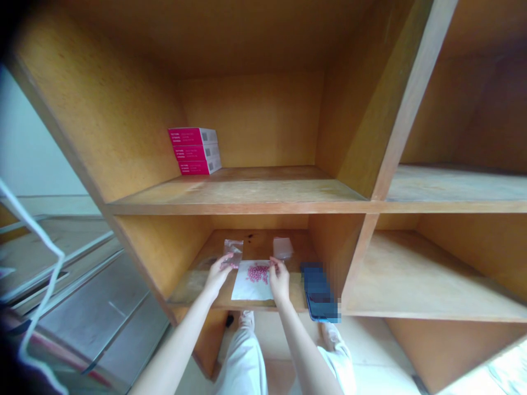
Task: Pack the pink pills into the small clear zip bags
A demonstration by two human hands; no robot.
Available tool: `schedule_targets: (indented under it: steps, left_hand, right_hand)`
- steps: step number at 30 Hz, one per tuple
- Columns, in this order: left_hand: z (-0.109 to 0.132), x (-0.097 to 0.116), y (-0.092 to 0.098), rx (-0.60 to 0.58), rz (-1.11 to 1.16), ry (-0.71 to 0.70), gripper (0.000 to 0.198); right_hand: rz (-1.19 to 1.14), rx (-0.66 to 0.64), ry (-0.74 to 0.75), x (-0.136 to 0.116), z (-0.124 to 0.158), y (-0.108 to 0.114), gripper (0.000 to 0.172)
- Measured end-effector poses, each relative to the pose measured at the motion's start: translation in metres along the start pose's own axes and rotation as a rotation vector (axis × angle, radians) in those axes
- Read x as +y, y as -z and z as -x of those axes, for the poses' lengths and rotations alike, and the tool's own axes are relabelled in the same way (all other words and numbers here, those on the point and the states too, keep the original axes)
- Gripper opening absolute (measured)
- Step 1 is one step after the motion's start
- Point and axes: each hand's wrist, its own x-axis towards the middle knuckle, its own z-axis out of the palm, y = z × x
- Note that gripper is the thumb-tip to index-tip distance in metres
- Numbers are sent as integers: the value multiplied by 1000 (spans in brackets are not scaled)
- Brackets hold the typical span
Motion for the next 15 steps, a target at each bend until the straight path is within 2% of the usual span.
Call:
schedule_targets:
  steps: [5, 8, 12, 15]
  left_hand:
    - [-22, -23, -7, 14, -164, 6, 37]
    - [-27, -29, -10, 63, -443, -24, 33]
    - [-23, -27, -14, 138, -843, -48, 31]
    - [-14, -24, -17, 155, -1005, -118, 31]
  right_hand:
    - [33, 0, -15, 8, -2, 0, 30]
    - [47, -5, -3, 9, -1, 0, 30]
    - [71, -9, -3, 9, -1, 1, 29]
    - [84, -11, -6, 9, -2, 2, 29]
